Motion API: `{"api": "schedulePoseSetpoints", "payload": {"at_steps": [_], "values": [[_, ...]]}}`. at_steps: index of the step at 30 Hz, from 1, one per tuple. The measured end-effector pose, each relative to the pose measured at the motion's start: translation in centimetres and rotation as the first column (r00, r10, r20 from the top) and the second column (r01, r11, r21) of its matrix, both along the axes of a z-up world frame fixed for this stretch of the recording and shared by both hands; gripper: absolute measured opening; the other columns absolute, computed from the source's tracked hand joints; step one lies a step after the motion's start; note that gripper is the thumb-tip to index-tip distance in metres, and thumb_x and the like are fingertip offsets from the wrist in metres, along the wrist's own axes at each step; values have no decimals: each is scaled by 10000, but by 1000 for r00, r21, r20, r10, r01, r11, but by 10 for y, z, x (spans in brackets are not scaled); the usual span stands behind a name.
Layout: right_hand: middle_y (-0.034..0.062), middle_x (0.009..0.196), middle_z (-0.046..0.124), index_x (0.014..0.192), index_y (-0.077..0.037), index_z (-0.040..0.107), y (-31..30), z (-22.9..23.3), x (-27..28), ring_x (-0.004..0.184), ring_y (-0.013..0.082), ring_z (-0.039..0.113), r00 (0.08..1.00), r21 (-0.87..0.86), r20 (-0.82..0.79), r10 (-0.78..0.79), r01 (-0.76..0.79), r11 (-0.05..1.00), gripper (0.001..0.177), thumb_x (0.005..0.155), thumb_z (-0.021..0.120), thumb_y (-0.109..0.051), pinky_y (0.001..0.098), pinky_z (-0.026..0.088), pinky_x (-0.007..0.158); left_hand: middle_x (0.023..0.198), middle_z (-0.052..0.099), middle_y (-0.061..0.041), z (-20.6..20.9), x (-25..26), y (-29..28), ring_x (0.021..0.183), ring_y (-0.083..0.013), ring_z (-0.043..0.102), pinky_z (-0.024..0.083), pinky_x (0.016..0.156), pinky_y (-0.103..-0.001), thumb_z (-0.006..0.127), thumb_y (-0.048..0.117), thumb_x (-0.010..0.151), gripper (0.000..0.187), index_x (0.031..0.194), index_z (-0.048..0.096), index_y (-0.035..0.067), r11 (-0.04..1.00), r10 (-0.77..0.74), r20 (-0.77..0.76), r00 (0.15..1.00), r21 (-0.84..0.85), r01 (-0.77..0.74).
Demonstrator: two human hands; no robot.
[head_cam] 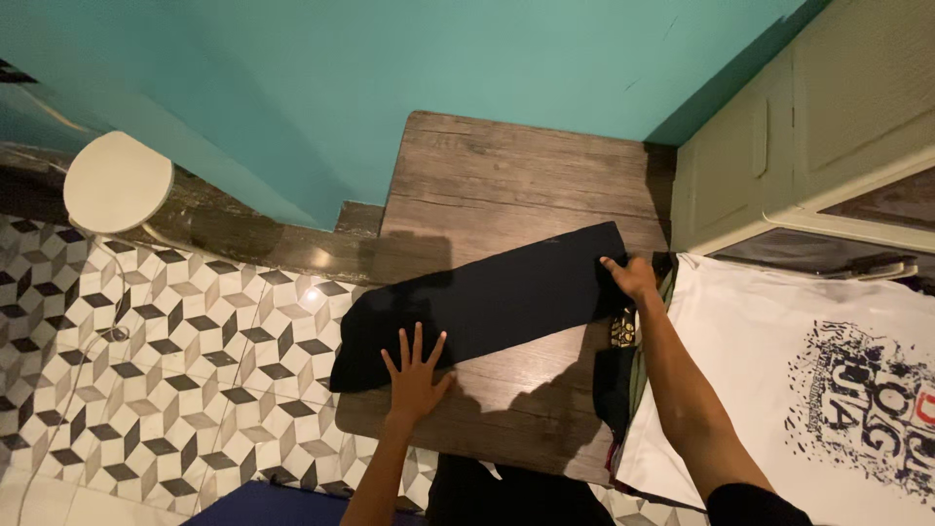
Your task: The person folds a black t-shirt on a table and then places it into an open cabinet.
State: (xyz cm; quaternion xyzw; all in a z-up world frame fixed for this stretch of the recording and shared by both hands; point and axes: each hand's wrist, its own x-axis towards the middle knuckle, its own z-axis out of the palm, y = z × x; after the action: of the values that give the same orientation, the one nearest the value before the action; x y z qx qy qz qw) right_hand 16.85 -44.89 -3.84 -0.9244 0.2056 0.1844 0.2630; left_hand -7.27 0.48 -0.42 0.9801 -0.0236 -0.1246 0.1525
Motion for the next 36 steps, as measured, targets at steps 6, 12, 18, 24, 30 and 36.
{"api": "schedulePoseSetpoints", "payload": {"at_steps": [6, 12, 18, 24, 30, 36], "values": [[244, 916, 762, 886, 113, 732, 4, -7, 9, 842, 346, 743, 991, 196, 12, -134, 129, 972, 629, 769, 860, -491, 440, 559, 785, 1699, -14, -115, 0, 2, -2, 1544, -445, -60, -14, 1115, -796, 625, 609, 907, 823, 1594, 229, 388, 1000, 11, -14, 1000, 2, -11], [277, 1045, 761, 1043, 132, 724, 2, -10, 13, 916, 355, 750, 990, 179, 12, -143, 138, 974, 636, 795, 858, -438, 434, 571, 838, 1710, 1, -115, -7, -2, -2, 1554, -444, -44, -3, 1121, -790, 625, 606, 902, 830, 1602, 236, 387, 1000, 8, 38, 999, 8, -8], [231, 1087, 750, 1107, 110, 724, -5, -12, 14, 958, 320, 734, 961, 283, -28, -275, 272, 920, 664, 803, 848, -468, 391, 558, 858, 1701, 3, -111, -15, -2, -2, 1548, -437, -37, -4, 1114, -800, 626, 630, 889, 841, 1594, 236, 391, 1000, 11, 43, 999, 25, -12], [255, 1053, 748, 1156, 144, 688, -21, -3, 21, 901, 334, 739, 963, 493, 21, -268, 223, 841, 549, 909, 776, -338, 408, 579, 778, 1701, 3, -128, -15, -3, -9, 1546, -453, -36, 3, 1102, -808, 629, 618, 890, 843, 1596, 240, 370, 1000, 7, 82, 997, -15, -6], [167, 1126, 717, 1239, 140, 575, -54, 35, 61, 974, 221, 698, 898, 581, 363, -248, -11, 814, 598, 871, 828, -259, 328, 567, 836, 1701, -67, -178, -25, 10, -75, 1537, -495, -94, -16, 1085, -826, 627, 616, 907, 859, 1612, 212, 354, 994, 18, -55, 998, -107, -23], [151, 1089, 717, 1212, 116, 682, -55, 126, 66, 921, 212, 650, 922, 503, 365, -125, -83, 860, 466, 961, 776, -265, 336, 530, 816, 1719, -88, -163, -18, 43, -148, 1571, -416, -125, -64, 1161, -748, 619, 554, 973, 830, 1649, 225, 277, 887, 78, -197, 977, -433, -158]]}}
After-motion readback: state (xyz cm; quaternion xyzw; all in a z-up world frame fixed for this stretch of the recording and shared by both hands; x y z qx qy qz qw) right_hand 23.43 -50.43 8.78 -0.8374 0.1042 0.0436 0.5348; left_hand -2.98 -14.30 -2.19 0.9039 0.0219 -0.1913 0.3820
